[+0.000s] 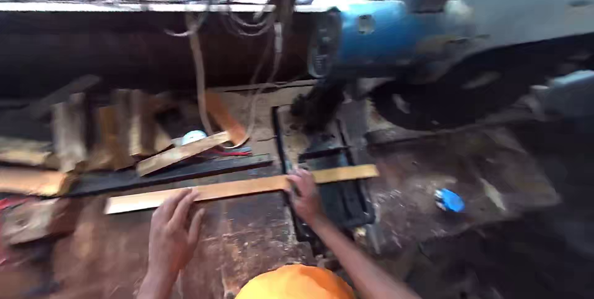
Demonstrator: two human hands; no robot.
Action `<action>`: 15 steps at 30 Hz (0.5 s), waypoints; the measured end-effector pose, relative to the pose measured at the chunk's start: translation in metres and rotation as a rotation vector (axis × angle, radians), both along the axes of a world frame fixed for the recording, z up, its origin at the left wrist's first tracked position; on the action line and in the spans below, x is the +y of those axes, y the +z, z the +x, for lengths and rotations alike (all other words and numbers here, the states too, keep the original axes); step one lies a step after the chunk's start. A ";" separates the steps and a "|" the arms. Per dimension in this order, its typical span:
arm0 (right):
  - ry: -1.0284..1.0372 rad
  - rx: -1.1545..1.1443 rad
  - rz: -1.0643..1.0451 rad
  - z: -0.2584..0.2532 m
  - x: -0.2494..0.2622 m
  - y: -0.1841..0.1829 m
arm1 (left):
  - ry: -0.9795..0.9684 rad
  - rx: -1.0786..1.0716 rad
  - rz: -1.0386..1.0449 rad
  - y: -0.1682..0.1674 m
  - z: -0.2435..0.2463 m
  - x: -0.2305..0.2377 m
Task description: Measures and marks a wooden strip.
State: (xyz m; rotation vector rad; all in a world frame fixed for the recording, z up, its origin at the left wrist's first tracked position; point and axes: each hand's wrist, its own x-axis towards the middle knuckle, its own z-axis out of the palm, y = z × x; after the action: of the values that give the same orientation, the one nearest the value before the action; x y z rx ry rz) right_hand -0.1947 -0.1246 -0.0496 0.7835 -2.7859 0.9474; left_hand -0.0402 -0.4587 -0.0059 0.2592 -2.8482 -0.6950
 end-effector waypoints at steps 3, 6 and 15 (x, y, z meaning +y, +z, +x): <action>-0.089 0.096 -0.023 -0.014 -0.036 -0.002 | -0.208 0.048 0.088 -0.027 -0.032 0.067; -0.093 0.093 -0.025 -0.018 -0.047 0.015 | -0.324 0.074 0.084 -0.043 -0.066 0.105; 0.320 0.402 -0.222 -0.070 0.028 0.302 | -0.564 0.043 0.031 -0.026 -0.164 0.180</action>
State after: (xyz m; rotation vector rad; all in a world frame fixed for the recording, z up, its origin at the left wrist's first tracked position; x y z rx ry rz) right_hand -0.2645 -0.0970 0.2528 1.2474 -2.2112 0.9896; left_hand -0.2044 -0.2789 -0.0320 -0.5710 -2.8754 -0.8214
